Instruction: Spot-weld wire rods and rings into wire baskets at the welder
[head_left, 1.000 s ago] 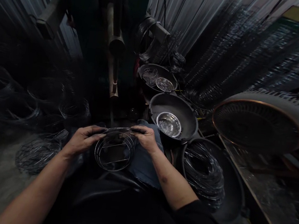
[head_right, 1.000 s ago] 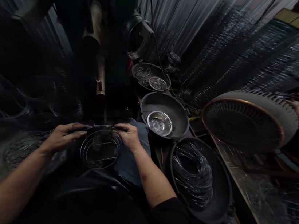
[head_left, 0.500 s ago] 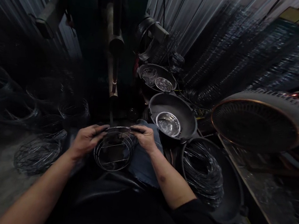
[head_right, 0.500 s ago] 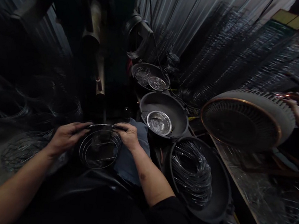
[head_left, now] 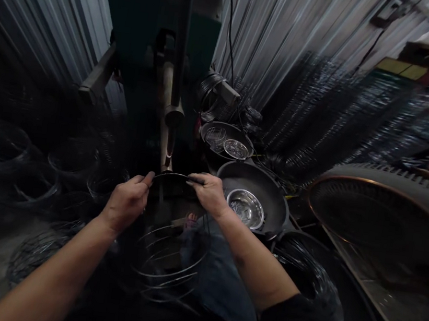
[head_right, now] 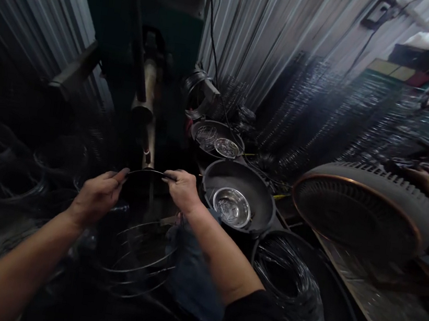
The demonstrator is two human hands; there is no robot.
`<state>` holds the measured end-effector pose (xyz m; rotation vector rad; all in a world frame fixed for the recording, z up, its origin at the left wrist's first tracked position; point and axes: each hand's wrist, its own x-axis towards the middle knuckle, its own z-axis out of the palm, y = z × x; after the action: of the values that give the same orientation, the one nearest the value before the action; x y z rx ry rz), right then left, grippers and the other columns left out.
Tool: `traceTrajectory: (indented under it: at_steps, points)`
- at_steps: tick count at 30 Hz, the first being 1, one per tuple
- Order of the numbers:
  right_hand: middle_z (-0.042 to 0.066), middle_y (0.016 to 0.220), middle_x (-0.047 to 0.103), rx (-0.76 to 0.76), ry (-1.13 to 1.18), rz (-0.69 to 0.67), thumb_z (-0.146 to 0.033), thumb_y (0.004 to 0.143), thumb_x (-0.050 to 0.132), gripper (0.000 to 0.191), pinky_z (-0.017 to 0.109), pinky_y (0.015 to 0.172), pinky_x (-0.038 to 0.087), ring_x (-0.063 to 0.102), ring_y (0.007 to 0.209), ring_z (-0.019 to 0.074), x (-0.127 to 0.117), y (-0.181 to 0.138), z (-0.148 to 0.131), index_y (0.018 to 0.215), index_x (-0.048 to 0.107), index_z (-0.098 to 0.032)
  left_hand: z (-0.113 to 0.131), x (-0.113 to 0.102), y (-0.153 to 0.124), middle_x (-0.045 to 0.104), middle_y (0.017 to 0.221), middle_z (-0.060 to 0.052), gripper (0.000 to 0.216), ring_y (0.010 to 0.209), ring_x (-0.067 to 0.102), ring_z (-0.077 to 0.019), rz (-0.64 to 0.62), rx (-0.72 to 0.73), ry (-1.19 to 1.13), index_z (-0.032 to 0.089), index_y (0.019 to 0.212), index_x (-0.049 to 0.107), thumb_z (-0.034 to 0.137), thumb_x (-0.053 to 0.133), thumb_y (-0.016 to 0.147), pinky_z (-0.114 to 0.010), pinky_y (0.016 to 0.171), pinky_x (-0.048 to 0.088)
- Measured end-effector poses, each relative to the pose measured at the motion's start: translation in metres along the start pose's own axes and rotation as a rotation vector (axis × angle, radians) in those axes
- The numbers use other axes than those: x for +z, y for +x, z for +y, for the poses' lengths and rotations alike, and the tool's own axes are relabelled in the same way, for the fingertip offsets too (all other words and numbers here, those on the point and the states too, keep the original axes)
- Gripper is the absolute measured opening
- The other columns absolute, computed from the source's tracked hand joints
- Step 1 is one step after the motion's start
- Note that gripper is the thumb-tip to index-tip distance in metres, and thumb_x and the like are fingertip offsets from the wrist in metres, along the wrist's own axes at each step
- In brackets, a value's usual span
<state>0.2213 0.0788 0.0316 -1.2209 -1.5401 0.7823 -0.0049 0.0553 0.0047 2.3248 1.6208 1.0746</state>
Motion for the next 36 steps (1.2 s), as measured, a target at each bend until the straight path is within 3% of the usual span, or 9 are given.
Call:
traceTrajectory:
  at_steps: [4, 11, 18, 29, 36]
  points:
    - [0.001, 0.074, 0.072, 0.004, -0.095, -0.021, -0.013, 0.067, 0.071, 0.014, 0.036, 0.080, 0.051, 0.065, 0.076, 0.0217, 0.001, 0.015, 0.001, 0.070, 0.075, -0.026, -0.001, 0.003, 0.013, 0.061, 0.074, -0.007, 0.038, 0.066, 0.059, -0.0154, 0.000, 0.020, 0.051, 0.013, 0.105, 0.069, 0.032, 0.040, 0.089, -0.025, 0.066, 0.048]
    - [0.003, 0.082, 0.075, 0.066, -0.249, -0.106, -0.014, 0.070, 0.068, 0.013, 0.027, 0.075, 0.052, 0.069, 0.079, 0.0188, 0.003, 0.036, 0.003, 0.079, 0.076, -0.021, -0.010, 0.002, 0.031, 0.060, 0.067, -0.004, 0.032, 0.062, 0.060, -0.0137, -0.011, 0.057, 0.170, 0.012, 0.098, 0.070, 0.025, 0.042, 0.089, -0.024, 0.062, 0.049]
    - [0.004, 0.083, 0.075, 0.081, -0.192, -0.083, -0.016, 0.070, 0.070, 0.014, 0.029, 0.075, 0.054, 0.070, 0.079, 0.0199, 0.006, 0.047, 0.006, 0.082, 0.076, -0.019, -0.012, -0.005, 0.045, 0.064, 0.073, -0.007, 0.035, 0.066, 0.063, -0.0162, 0.010, 0.114, 0.229, 0.009, 0.106, 0.068, 0.024, 0.041, 0.089, -0.026, 0.062, 0.050]
    - [0.003, 0.079, 0.074, 0.142, -0.109, -0.081, -0.012, 0.067, 0.069, 0.012, 0.030, 0.076, 0.054, 0.069, 0.077, 0.0193, 0.006, 0.057, -0.007, 0.076, 0.075, -0.018, -0.010, -0.008, 0.059, 0.067, 0.080, -0.009, 0.033, 0.073, 0.065, -0.0182, -0.036, 0.037, 0.207, 0.013, 0.096, 0.070, 0.027, 0.040, 0.088, -0.028, 0.068, 0.051]
    - [0.003, 0.077, 0.074, 0.173, -0.097, -0.090, -0.014, 0.066, 0.069, 0.013, 0.029, 0.073, 0.054, 0.068, 0.075, 0.0184, 0.007, 0.058, -0.002, 0.078, 0.075, -0.016, -0.009, -0.006, 0.058, 0.068, 0.081, -0.010, 0.036, 0.072, 0.065, -0.0182, -0.052, 0.019, 0.196, 0.012, 0.080, 0.069, 0.028, 0.038, 0.088, -0.027, 0.067, 0.051]
